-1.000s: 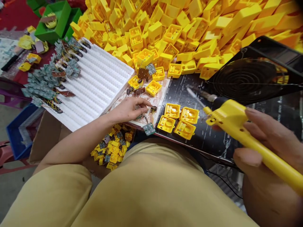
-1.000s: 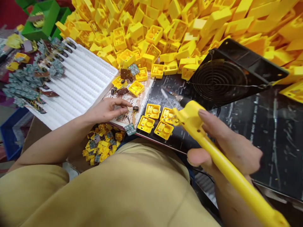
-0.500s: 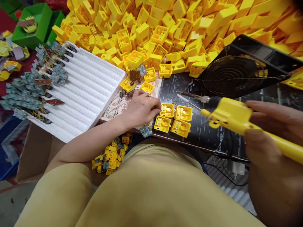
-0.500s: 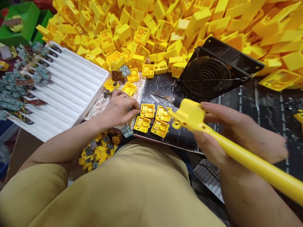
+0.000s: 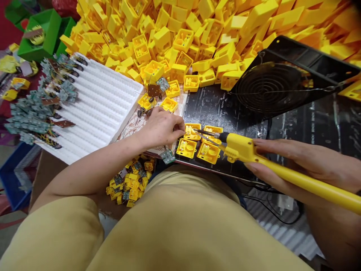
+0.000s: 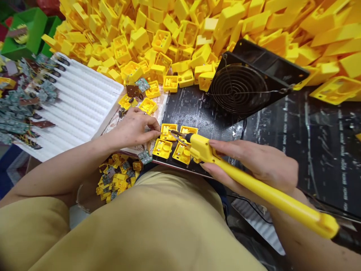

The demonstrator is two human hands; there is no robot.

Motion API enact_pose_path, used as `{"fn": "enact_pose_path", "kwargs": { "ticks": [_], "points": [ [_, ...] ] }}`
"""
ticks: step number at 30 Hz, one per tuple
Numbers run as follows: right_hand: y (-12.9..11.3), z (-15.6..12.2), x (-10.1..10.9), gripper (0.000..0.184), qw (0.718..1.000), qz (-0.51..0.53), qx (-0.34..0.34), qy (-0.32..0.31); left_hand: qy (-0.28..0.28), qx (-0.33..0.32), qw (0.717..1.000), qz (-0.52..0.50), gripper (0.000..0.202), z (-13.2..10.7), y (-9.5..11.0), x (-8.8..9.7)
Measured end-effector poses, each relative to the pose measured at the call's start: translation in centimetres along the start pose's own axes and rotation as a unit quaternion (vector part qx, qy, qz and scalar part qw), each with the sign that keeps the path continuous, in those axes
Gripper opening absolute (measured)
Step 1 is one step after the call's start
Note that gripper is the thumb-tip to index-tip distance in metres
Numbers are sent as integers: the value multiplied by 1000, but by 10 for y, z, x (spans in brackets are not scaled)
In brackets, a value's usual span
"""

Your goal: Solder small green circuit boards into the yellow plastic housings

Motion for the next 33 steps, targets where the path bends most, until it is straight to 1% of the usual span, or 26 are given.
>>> {"fn": "enact_pose_path", "kwargs": {
  "ticks": [3,7,10,13,17,18,20,22,24,27,30,33],
  "points": [
    [-11,2,-3,30,996,32,78,-8,-12,-6,1000,13,14,1,4,-1],
    [-19,6,-6,19,989,73,126,-17,-55,-3,998,24,13,6,7,-3],
    [-20,7,-5,16,988,69,134,-17,-62,-1,998,20,12,9,7,-1],
    [-17,8,-3,18,990,60,129,-18,-47,11,999,25,12,10,5,3],
    [-17,12,-8,28,990,60,122,-35,-51,11,997,55,15,8,7,2],
    [-20,14,-9,28,989,61,129,-38,-58,10,996,60,16,8,8,0],
    [-29,18,-7,22,984,67,162,-27,-67,10,995,66,16,8,9,-1],
    [-40,22,-4,16,977,76,200,-12,-68,9,995,70,16,9,10,-1],
    [-46,25,-2,15,972,80,223,-10,-67,3,995,75,17,10,12,0],
    [-51,27,-2,15,966,75,248,-18,-63,-10,994,94,17,12,15,0],
    [-55,29,-3,21,960,67,269,-32,-66,-11,991,112,17,14,17,0],
    [-59,31,-6,20,958,60,271,-69,-77,-8,990,116,17,15,18,-1]
  ]
}}
Point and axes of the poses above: each hand's wrist, its own z-axis towards the middle knuckle, its own x-axis out of the back of the hand, y = z × x, the point moved 9 cm from there along z, towards the middle knuckle, and after that the axes turned 9 degrees about z, right-handed, at the moved point
